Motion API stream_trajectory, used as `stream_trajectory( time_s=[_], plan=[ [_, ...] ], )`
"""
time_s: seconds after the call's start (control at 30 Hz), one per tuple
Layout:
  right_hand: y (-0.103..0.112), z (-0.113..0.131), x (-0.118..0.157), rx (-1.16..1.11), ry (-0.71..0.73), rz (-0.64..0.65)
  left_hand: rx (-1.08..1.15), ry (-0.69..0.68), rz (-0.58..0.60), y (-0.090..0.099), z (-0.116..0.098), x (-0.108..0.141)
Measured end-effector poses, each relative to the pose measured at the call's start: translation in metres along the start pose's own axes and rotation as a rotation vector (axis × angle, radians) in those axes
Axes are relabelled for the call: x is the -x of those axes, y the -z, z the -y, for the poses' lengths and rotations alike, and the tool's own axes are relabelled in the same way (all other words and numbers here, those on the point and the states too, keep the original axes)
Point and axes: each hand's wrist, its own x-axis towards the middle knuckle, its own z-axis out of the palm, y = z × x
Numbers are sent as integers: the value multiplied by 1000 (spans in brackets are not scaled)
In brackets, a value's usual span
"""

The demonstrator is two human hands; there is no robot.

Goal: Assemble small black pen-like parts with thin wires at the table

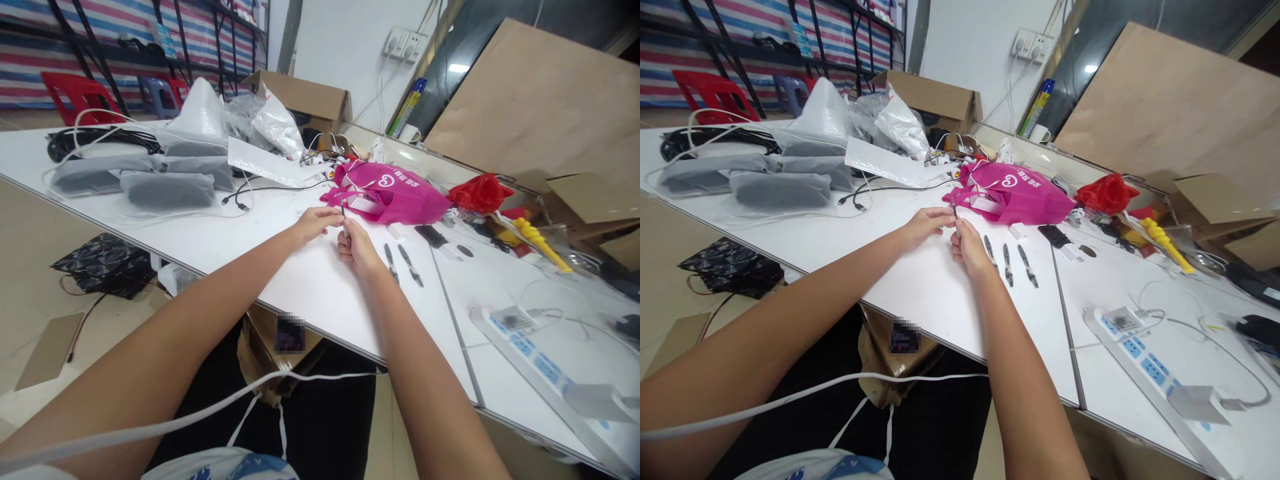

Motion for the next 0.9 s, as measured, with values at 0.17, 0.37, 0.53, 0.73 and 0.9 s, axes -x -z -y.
stream_trajectory(
  time_s=[0.17,0.37,0.53,0.73,0.9],
  plan=[
    [-1,4,2,13,-14,-3,36,-30,-10,-2,-5,1],
    [0,0,0,42,-21,34,132,-91,-178,-2,-2,-5],
    [-1,-5,-1,61,6,38,126,-104,-149,-2,-1,-5],
    [-1,-7,-1,68,22,39,98,-102,-148,-2,-1,-3],
    [1,-6,-1,59,18,35,94,-99,-117,-3,-2,-1]
  ],
)
